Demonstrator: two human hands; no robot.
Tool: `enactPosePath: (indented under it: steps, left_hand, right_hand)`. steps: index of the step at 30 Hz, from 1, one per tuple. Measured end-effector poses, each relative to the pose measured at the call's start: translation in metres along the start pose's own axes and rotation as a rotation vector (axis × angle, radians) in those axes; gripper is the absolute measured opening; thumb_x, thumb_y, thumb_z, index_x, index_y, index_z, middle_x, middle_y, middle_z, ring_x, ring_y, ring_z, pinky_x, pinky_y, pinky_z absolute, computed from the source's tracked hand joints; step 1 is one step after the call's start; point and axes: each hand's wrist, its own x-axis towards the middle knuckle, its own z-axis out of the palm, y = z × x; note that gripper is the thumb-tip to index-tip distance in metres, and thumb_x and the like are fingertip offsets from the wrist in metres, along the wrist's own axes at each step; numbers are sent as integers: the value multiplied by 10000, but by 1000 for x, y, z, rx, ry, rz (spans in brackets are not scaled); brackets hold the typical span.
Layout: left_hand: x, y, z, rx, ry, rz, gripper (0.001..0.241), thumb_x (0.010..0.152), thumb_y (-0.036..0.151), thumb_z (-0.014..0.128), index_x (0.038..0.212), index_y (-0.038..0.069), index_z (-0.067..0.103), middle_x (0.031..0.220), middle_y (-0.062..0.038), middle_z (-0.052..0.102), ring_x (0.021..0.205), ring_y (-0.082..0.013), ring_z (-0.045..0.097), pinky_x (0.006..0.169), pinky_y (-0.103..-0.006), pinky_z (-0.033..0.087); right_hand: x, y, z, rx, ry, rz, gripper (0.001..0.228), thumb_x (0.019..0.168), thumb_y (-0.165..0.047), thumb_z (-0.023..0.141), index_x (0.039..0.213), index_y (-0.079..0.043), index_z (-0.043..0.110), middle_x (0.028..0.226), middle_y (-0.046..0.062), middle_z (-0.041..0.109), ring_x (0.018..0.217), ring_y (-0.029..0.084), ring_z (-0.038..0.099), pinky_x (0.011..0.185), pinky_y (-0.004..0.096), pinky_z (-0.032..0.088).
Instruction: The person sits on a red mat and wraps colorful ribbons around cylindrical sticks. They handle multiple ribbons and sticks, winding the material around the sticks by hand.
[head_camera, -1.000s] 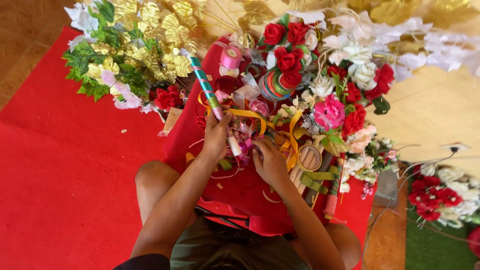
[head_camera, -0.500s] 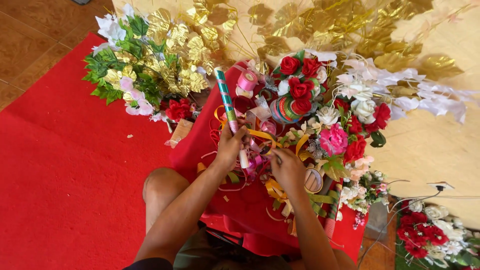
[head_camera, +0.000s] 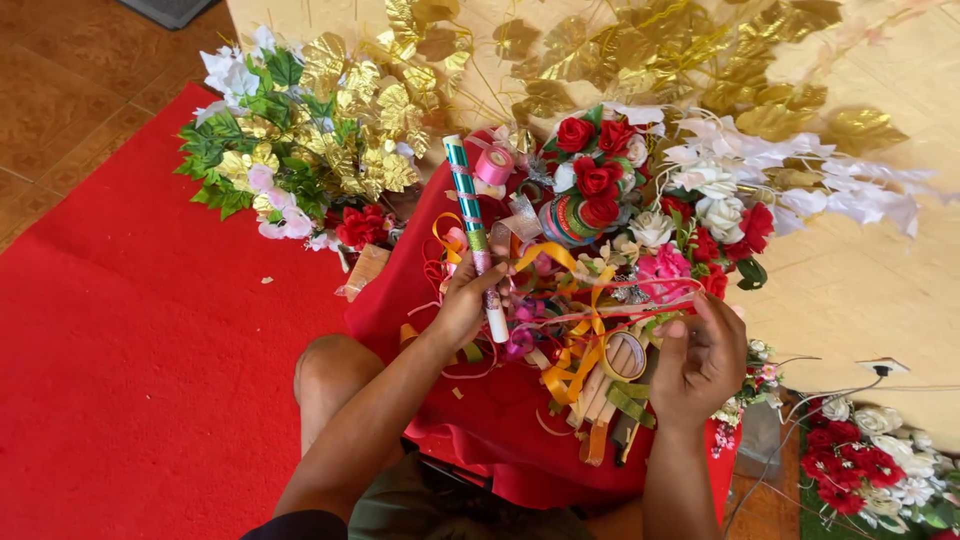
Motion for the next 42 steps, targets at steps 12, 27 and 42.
enactPosePath:
  steps: [12,27,42]
  left_hand:
    - [-19,12,19,116,-231,36,404,882,-22,723,1250,-30,555,966,-163,619,574,-121,559,512,-284,549]
    - [-17,-24,2,137,-368,-122,320,860,-83,749,1143,-67,601,992,-168,666,487,-67,542,424,-202,471]
    - [-10,10,11,195,-328,-8,320,873,-54,756,1154,-43,603,916,-180,681,478,-81,545,446,-216,459]
  right_hand:
    - [2,-34,3,9,-304,19,297,955,-7,611,1237,45,690,1105,249,712,475,176,598,406,297,481]
    - [-1,-19,-5,-594,-470,-256,115,947,-41,678,1016,-109,741,948,68,762,600,218,711,508,303,564]
    - [-18,8,-13,162,-118,306,49,987,16,647,997,-32,649,970,161,723,679,233,725,429,226,484]
